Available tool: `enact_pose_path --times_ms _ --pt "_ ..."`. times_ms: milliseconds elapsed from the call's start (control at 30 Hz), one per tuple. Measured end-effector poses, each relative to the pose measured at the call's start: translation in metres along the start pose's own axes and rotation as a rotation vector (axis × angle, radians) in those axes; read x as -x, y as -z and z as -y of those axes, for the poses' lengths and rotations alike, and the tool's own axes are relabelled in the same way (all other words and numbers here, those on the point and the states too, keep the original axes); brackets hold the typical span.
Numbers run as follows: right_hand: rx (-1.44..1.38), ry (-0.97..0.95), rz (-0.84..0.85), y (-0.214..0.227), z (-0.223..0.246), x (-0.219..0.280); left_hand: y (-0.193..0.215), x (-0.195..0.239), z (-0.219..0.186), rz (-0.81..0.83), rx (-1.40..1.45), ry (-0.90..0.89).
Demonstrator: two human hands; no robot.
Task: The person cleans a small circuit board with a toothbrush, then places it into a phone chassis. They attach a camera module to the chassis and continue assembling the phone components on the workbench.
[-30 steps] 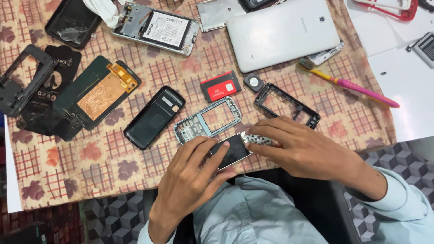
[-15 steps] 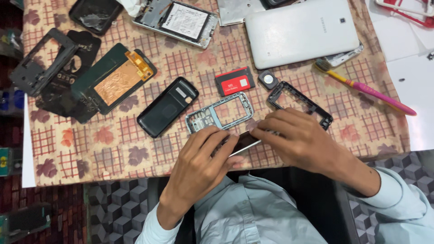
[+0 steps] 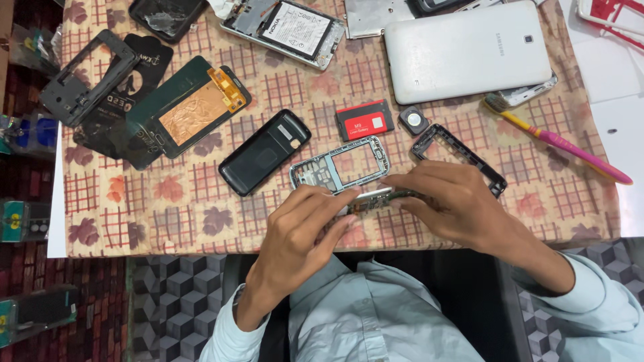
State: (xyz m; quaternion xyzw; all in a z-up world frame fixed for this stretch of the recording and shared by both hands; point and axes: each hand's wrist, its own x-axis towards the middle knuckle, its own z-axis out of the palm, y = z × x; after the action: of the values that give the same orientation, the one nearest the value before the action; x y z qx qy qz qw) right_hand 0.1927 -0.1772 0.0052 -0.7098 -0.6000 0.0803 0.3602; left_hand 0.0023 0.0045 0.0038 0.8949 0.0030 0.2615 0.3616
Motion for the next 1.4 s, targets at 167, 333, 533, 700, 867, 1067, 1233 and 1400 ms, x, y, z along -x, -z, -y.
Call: enact_pose_path --times_ms 167,333,533,700,867,1067,1233,1400 --pt "0.091 0.062 -0.036 -0.004 0.001 0.002 0.000 0.001 0.000 -0.032 0.030 0.053" --pt "0.149 0.109 -0.077 -0.004 0.006 0.001 0.000 0.000 -0.002 -0.030 -0.039 -0.008" --pt "0.239 0.177 -0.048 0.016 0.001 0.001 0.000 0.002 0.000 0.026 -0.087 -0.012" --pt "0.388 0.106 0.048 0.045 -0.021 -0.005 -0.001 0.003 0.001 0.033 -0.095 -0.033" --pt "0.626 0.050 0.035 0.080 -0.038 -0.010 -0.004 0.007 0.003 0.029 -0.125 -0.071" --pt "0.838 -0.010 0.010 0.089 -0.048 -0.007 -0.004 0.006 0.003 -0.015 -0.136 -0.120" --pt "0.898 -0.137 -0.015 0.099 -0.063 -0.006 -0.004 0.006 0.003 -0.042 -0.127 -0.125" --pt "0.840 -0.054 0.034 0.112 -0.079 -0.026 -0.005 0.004 0.002 -0.020 -0.146 -0.129"
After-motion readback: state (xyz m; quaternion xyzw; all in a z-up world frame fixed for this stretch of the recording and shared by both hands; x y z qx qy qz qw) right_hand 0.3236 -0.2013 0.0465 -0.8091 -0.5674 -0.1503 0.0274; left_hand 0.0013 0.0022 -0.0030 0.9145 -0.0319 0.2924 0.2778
